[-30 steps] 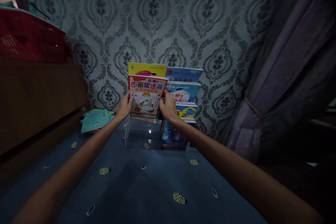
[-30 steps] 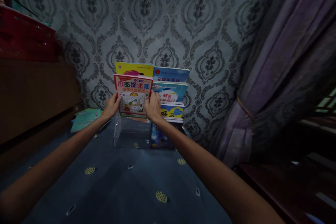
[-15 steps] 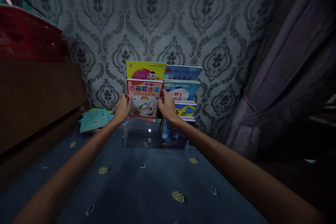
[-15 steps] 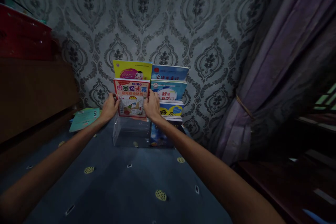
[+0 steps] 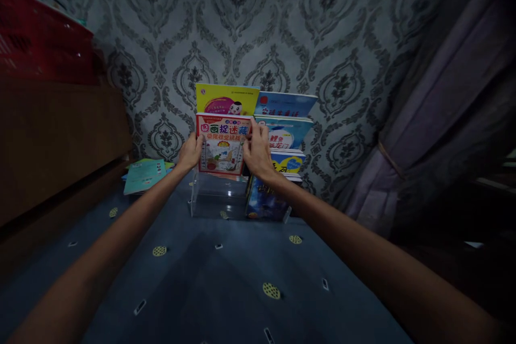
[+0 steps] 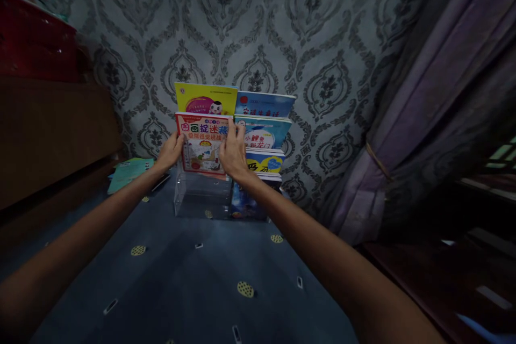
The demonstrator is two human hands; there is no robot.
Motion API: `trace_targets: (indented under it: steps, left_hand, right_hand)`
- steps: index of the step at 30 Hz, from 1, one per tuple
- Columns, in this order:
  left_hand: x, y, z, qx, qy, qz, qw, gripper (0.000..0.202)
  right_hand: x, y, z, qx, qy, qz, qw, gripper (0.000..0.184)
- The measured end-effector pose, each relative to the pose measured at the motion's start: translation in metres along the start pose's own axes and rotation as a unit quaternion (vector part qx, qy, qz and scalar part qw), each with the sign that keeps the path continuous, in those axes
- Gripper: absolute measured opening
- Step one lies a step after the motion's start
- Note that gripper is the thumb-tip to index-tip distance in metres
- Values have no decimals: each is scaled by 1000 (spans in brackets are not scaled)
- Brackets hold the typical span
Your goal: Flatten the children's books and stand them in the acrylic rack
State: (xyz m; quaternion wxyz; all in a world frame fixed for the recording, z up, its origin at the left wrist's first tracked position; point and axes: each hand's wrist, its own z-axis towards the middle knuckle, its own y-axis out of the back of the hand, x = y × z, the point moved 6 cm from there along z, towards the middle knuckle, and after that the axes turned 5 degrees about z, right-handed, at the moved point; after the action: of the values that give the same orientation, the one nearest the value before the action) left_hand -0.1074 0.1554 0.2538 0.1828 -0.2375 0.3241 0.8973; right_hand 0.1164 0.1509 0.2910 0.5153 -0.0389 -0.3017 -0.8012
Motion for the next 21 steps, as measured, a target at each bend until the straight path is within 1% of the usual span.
trace_targets:
  steps: [3,10,17,21]
  left_hand:
    - [2,-4,6,-5,14,-18,1000,28]
    - [7,-9,16,-6,29,-14,999,27]
    - [8,-9,18,-1,20,-18,1000,26]
    - [8,-10,17,-2,16,-16,1000,28]
  right_hand:
    - [0,-4,1,9,6,-7,1000,68]
    - [-4,-7,3,12,22,-20,999,54]
    - [2,-9,3,28,57,-28,998,53]
    - [0,-13,7,47,44,-36,997,51]
